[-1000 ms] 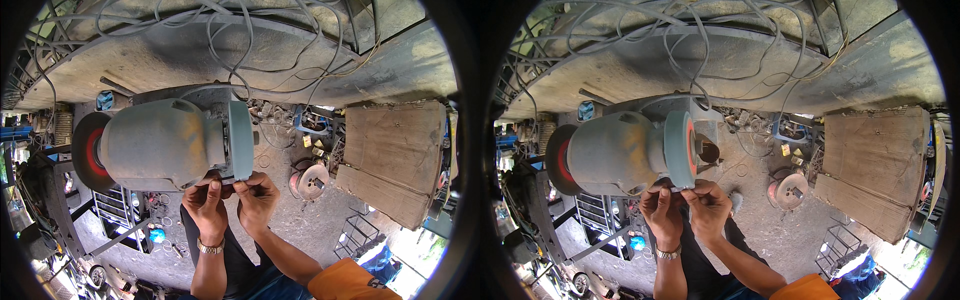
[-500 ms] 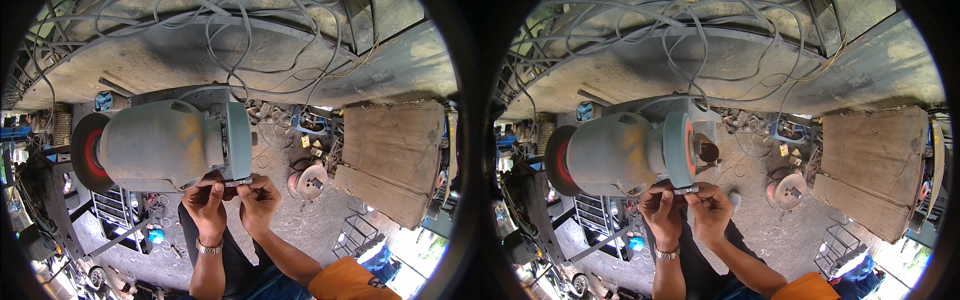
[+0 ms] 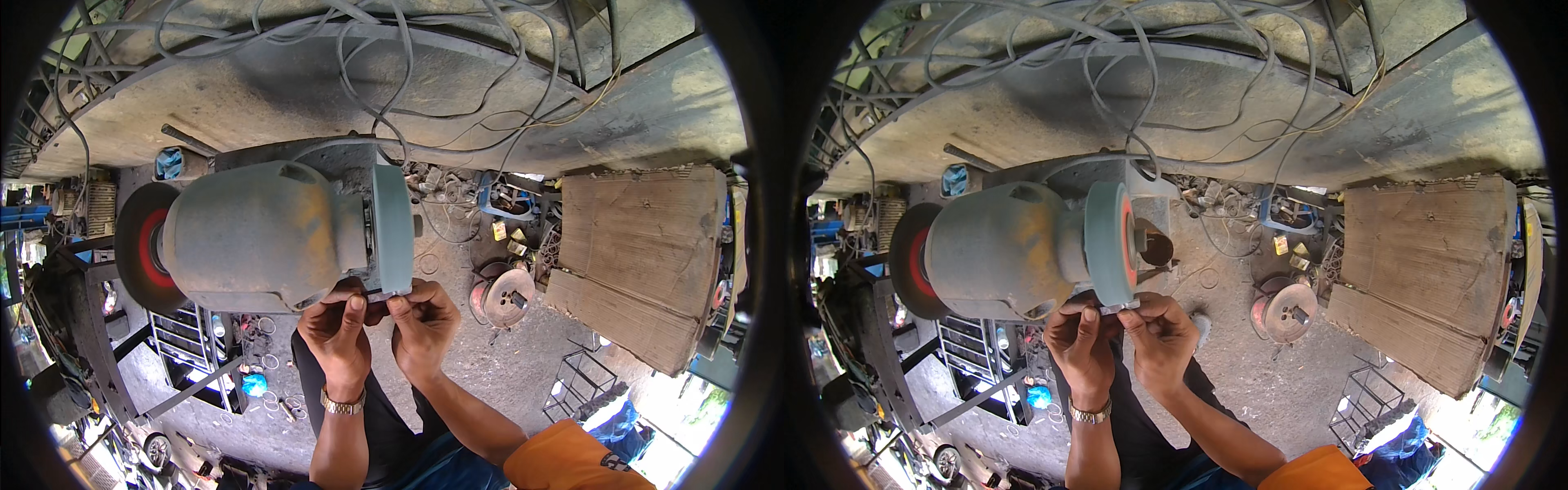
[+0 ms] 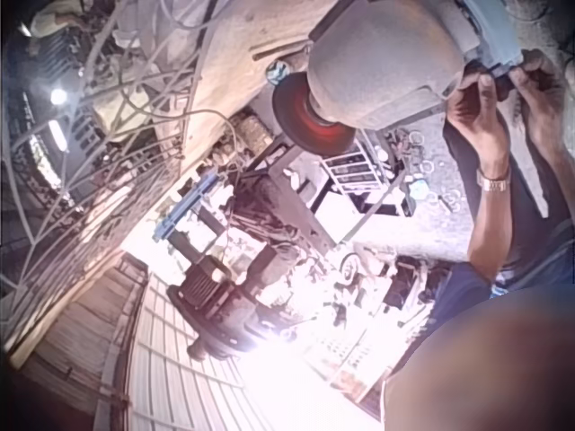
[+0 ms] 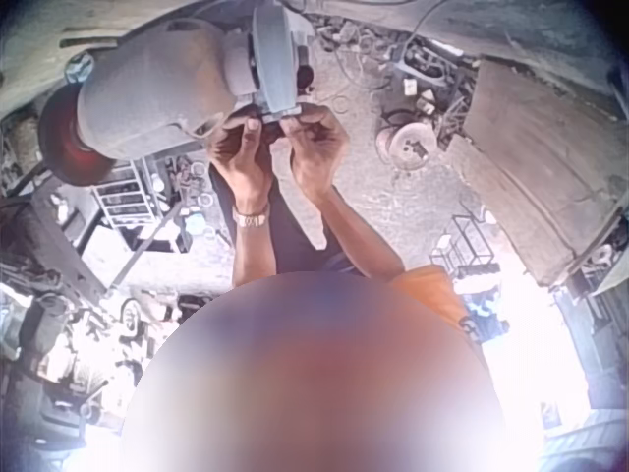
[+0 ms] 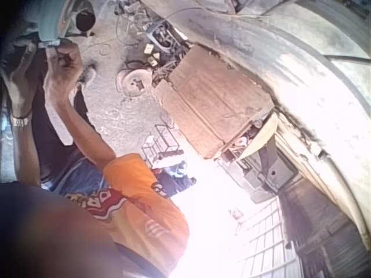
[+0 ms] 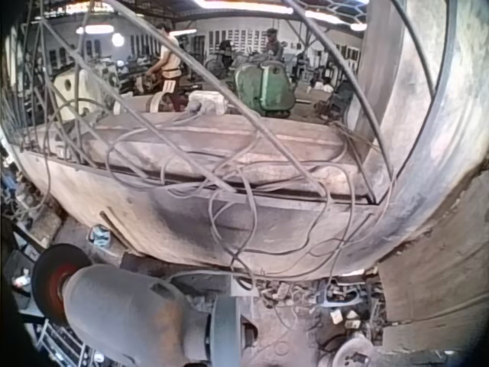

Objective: The person grinds a small metal piece on a bench grinder, then walks to a lathe and uses a wrench to tighten a bolt on the lathe chuck. The person handles the metal piece and wrench with both hands.

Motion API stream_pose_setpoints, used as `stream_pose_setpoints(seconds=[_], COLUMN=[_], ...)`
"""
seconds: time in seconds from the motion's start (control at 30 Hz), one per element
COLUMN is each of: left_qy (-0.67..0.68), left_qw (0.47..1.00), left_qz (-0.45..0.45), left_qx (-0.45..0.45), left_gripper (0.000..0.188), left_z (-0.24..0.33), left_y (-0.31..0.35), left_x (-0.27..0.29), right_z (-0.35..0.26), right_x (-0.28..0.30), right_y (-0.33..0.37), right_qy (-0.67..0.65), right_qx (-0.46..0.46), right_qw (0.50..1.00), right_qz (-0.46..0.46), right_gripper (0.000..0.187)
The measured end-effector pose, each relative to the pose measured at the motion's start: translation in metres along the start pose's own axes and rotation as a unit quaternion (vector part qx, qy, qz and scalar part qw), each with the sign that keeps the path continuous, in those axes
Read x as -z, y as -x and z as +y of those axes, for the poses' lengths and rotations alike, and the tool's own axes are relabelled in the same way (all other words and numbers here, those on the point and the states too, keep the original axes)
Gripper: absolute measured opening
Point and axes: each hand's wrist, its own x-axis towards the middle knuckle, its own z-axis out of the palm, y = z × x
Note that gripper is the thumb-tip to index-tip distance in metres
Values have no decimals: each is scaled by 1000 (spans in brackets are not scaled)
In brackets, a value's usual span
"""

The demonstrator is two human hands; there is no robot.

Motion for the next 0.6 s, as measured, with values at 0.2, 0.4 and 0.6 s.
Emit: stream_pose_setpoints(seconds=[0.2,0.4,0.6], left_qy=[12,12,10], left_qw=[1000,1000,1000], left_qz=[-10,-11,15], left_qx=[0,1,-2], left_gripper=[7,7,6], left_z=[2,4,0], left_y=[0,0,0], left_x=[0,0,4], right_z=[3,6,3], right_x=[0,-3,-8], right_y=[1,1,1], right_qy=[-2,0,-11], right_qx=[5,9,11], right_qw=[1000,1000,1000], right_qz=[2,4,-3], right_gripper=[14,14,13])
